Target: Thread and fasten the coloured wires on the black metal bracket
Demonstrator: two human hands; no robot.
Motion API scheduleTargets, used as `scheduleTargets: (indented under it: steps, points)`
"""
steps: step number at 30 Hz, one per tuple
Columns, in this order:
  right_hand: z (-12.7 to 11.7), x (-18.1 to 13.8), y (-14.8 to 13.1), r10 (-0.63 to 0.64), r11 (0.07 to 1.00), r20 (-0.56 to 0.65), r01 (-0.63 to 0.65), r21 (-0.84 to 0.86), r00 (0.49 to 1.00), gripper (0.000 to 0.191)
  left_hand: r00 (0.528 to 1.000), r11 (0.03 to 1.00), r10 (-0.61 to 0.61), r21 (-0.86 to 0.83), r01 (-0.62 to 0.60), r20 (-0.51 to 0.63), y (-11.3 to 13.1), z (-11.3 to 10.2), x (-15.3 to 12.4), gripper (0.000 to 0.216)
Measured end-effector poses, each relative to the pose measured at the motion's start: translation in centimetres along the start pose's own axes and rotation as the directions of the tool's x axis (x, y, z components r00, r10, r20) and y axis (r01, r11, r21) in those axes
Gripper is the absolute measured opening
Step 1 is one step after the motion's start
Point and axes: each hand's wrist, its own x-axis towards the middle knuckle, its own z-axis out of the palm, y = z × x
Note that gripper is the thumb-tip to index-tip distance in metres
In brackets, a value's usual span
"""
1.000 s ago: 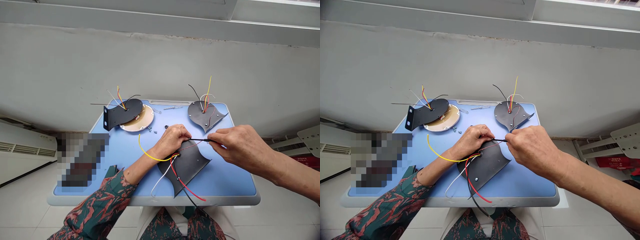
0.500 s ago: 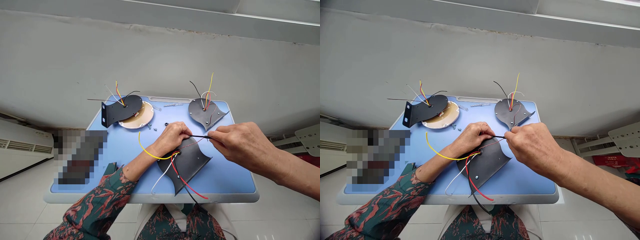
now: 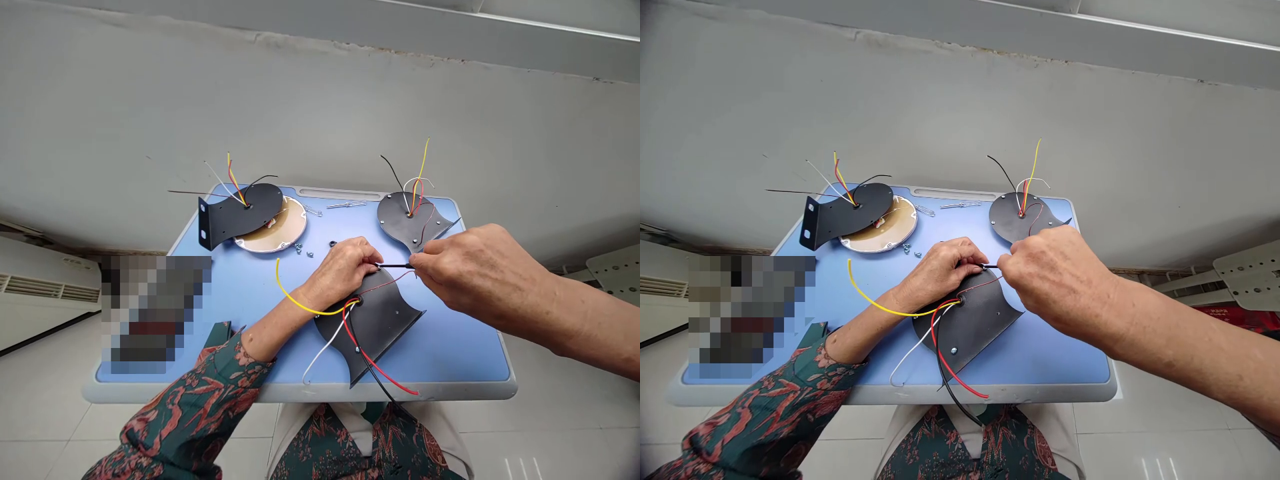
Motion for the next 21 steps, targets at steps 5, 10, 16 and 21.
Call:
scheduleTargets:
  steps: [5, 10, 16, 21]
  points:
    - [-1.4, 1.2, 0.0, -0.050, 0.997, 0.074, 0.054, -0.049, 0.996, 0.019, 0.998, 0.998, 0.056, 0.030, -0.055, -0.039, -0.2, 0.3, -0.1, 0.024]
    - [-2.4, 2.8, 1.1, -0.122, 0.992, 0.013, 0.122, -0.005, 0.992, 0.025, 0.999, 0.999, 0.029, 0.014, -0.029, -0.041, -0.2, 0.4, 0.1, 0.021]
    - [-3.3, 5.5, 2.5, -0.164, 0.981, -0.013, 0.165, 0.102, 0.986, 0.025, 0.999, 1.000, 0.027, 0.008, -0.027, -0.043, -0.1, 0.4, 0.1, 0.021]
    - [-4.3, 7.2, 2.3, -0.079, 0.985, 0.154, 0.053, 0.167, 0.985, 0.023, 0.999, 1.000, 0.007, 0.009, -0.006, -0.034, -0.1, 0.4, 0.1, 0.021]
